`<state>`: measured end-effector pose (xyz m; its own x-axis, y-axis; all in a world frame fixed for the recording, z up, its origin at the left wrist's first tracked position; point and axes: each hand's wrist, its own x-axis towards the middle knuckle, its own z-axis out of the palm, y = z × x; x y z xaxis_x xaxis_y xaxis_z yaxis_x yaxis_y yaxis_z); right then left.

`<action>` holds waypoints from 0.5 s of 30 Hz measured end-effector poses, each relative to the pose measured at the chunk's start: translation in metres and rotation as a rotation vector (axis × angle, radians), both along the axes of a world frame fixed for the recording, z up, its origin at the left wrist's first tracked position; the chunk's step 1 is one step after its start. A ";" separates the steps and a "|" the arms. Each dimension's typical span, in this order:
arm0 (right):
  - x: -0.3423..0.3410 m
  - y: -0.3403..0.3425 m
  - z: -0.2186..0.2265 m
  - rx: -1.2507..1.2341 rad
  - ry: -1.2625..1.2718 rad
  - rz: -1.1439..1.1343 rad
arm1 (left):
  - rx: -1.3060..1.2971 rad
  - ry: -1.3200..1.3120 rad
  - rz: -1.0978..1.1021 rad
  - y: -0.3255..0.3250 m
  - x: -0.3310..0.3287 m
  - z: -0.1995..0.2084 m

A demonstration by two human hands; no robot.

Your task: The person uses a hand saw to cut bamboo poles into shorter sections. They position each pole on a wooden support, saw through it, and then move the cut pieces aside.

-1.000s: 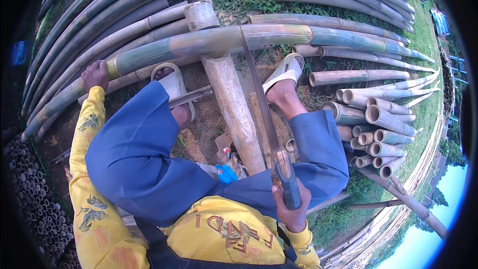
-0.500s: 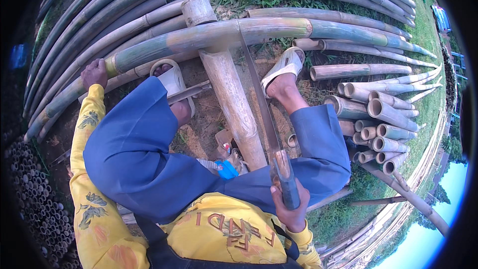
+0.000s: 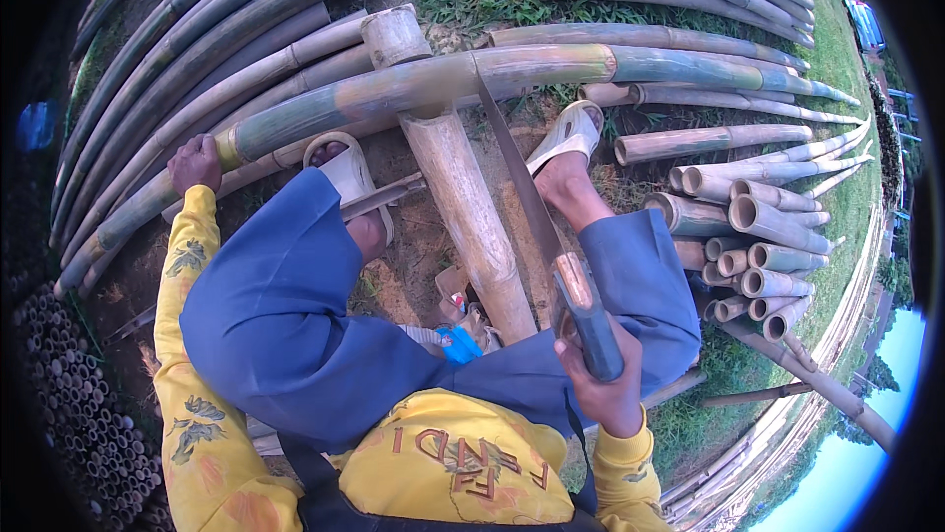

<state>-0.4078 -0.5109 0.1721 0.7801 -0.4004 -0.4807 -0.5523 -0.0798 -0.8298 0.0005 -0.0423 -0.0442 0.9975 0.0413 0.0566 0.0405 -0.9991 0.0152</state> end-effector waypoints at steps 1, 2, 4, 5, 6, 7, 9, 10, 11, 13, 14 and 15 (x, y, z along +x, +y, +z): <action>0.002 0.000 0.005 -0.030 -0.007 0.014 | -0.010 -0.015 -0.007 0.005 0.004 -0.005; 0.018 -0.006 -0.007 -0.043 -0.047 0.037 | -0.006 -0.029 0.005 0.011 0.010 -0.010; 0.071 -0.024 -0.058 -0.071 -0.149 0.060 | 0.000 -0.028 -0.006 0.001 0.008 -0.014; 0.105 -0.038 -0.092 -0.063 -0.119 0.043 | -0.010 -0.026 -0.022 -0.025 0.007 -0.002; 0.135 -0.048 -0.118 -0.037 -0.177 0.033 | -0.001 -0.028 -0.029 -0.032 0.012 0.002; 0.144 -0.034 -0.123 -0.121 -0.238 0.030 | 0.017 -0.018 -0.030 -0.032 0.014 0.002; 0.126 -0.017 -0.131 -0.210 -0.286 0.048 | 0.025 0.010 -0.038 -0.021 0.005 -0.001; 0.101 -0.008 -0.133 -0.224 -0.290 0.062 | 0.007 0.012 -0.051 -0.008 0.007 -0.004; 0.064 -0.001 -0.121 -0.167 -0.282 0.038 | -0.004 0.005 -0.044 0.001 0.012 -0.007; -0.010 0.013 -0.063 -0.091 -0.109 0.002 | -0.006 0.021 0.014 -0.002 0.001 0.001; -0.038 0.021 -0.040 -0.142 -0.091 0.009 | -0.003 0.023 0.024 -0.005 0.002 0.006; -0.042 0.023 -0.033 -0.168 -0.086 0.019 | 0.008 0.010 0.020 -0.005 0.001 0.003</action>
